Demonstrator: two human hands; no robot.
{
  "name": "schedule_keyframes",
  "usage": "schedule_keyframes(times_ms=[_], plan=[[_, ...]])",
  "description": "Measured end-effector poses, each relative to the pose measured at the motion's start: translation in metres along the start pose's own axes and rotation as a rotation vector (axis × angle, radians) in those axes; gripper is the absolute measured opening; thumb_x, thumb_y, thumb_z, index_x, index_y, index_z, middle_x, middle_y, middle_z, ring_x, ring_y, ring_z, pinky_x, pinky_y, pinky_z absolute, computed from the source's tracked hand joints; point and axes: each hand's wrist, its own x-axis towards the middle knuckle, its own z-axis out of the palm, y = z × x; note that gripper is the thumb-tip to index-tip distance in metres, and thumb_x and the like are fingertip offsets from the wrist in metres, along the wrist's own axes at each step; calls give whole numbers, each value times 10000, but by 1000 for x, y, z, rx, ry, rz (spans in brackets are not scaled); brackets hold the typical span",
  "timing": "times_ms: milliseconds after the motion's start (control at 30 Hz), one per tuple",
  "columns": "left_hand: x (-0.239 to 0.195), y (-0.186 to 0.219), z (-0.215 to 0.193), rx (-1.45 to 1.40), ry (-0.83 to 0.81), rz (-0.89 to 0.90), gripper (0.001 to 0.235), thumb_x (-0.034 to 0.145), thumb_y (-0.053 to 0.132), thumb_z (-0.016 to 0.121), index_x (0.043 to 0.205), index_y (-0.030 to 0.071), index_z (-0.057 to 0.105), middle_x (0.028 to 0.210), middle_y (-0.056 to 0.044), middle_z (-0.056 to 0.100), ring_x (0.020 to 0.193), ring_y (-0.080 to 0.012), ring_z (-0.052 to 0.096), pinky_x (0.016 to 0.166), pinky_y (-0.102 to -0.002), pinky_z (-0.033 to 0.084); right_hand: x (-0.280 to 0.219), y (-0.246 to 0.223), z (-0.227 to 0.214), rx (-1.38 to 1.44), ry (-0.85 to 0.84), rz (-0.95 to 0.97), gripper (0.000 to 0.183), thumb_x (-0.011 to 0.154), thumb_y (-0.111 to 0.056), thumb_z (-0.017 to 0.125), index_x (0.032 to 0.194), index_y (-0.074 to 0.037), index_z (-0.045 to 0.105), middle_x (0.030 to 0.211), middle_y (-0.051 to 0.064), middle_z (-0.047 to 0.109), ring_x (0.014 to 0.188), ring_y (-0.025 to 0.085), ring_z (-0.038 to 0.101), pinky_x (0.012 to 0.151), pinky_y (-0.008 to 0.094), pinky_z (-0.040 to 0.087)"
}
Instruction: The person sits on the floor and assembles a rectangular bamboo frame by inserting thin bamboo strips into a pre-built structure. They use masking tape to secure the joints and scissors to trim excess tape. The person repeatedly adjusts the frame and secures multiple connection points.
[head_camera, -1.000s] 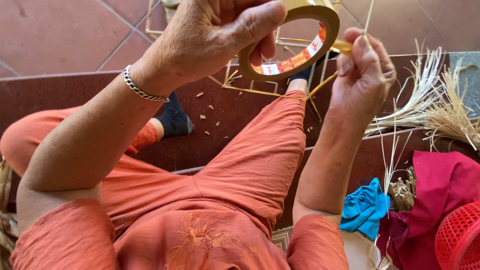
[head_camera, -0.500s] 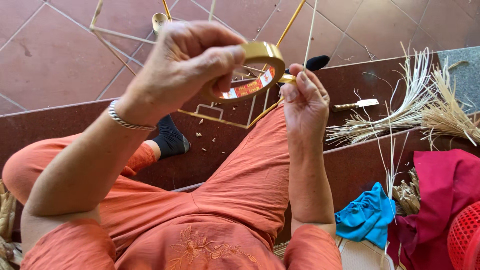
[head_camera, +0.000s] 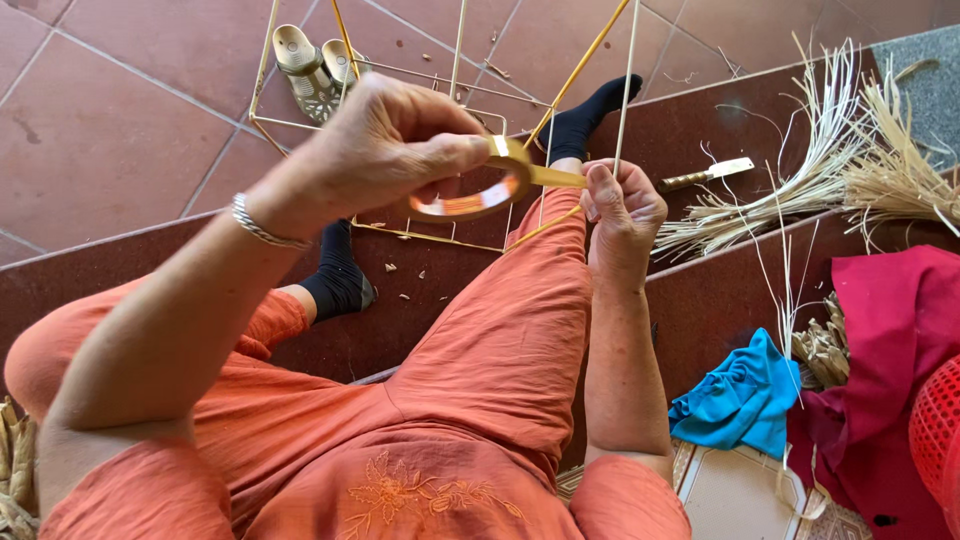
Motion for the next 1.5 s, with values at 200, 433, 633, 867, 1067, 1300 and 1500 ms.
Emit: schedule_keyframes(times_ms=[200,433,633,867,1067,1300,1500], plan=[[-19,13,-34,453,28,-153,258,867,283,819,894,26,820,657,-36,726,536,-47,617,465,-207,476,2,-2,2,-42,-16,-5,164,1001,-107,755,1012,42,688,840,37,651,662,66,495,625,216,399],[-29,11,-71,421,47,-251,280,892,278,742,839,9,797,609,-73,709,498,-91,668,426,-248,526,6,0,3,-5,10,-8,135,995,-77,751,989,33,672,862,46,662,652,67,491,612,225,402],[-50,5,-109,356,43,-347,202,879,151,709,877,-30,799,671,-115,725,536,-137,659,480,-264,533,5,3,1,29,-3,-17,143,999,-88,756,981,21,665,833,32,632,652,77,496,616,230,409],[-51,6,-127,290,-173,-287,233,871,188,695,966,10,812,719,-92,782,585,-119,729,541,-255,601,6,-1,-1,-29,-21,-6,146,1010,-113,759,978,1,673,786,8,601,646,78,495,622,231,418],[-56,15,-116,744,37,-404,301,810,344,815,787,43,817,622,-68,743,549,-125,705,564,-299,566,5,2,-8,-6,9,4,140,999,-115,767,969,-8,681,779,11,620,633,70,500,626,233,432],[-75,12,-133,813,128,-334,372,808,461,830,819,90,812,630,-58,721,543,-153,633,521,-333,495,4,1,-6,-11,8,10,132,985,-109,772,977,-7,689,824,40,665,634,79,513,625,236,440],[-81,4,-136,866,141,-357,322,773,445,804,830,128,820,640,-90,718,570,-213,664,561,-363,507,3,-1,-11,-9,-8,17,129,1021,-97,758,999,7,686,830,43,658,650,87,517,651,252,453]])
